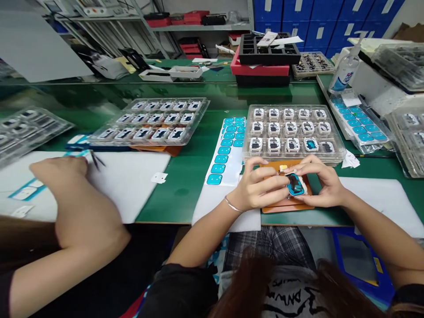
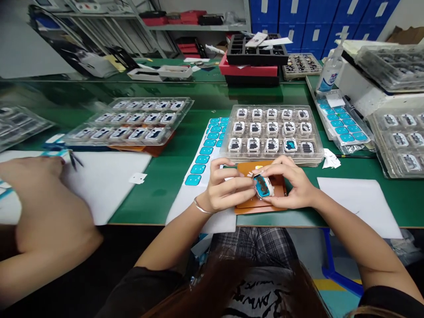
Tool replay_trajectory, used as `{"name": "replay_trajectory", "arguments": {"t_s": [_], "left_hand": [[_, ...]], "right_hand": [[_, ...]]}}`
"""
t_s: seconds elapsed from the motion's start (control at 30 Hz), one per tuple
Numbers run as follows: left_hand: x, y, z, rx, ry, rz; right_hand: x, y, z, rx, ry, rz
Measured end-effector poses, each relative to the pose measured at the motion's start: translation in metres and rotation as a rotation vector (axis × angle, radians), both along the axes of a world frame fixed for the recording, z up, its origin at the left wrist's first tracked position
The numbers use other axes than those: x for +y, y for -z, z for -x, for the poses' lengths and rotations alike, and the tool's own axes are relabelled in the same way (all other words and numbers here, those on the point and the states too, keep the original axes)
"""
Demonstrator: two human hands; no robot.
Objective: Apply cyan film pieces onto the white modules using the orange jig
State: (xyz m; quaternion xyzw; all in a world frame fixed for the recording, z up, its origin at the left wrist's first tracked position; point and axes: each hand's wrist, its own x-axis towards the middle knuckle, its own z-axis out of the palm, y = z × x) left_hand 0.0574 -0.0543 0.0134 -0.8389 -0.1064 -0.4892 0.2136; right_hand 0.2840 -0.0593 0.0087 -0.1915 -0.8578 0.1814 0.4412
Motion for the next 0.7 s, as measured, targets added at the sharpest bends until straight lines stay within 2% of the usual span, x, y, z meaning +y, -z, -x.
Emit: {"name": "replay_trajectory", "arguments": {"t_s": [0.2,0.33,0.5,0.7], "left_hand": [[-0.0012,-0.0009,-0.0015,0.000,0.045,0.045],[-0.0028,-0.0021,-0.0023,-0.010,0.013,0.080],[-0.0040,-0.0010,-0.0023,-0.052,-0.098,0.022],[-0.0026,-0.0009,-0.0012,-0.120,-0.171,0.063]], "right_hand": [[0.0020,-0.0005,0.0005,0.029,0.015,-0.063],[0.0030,0.0014,-0.0001,0.082,0.030,-0.059],[0.0023,0.0055,-0.0017,0.162,-0.029,0.158],[0.0002,0.0086,-0.0012,0.271,-0.107,0.471]]}}
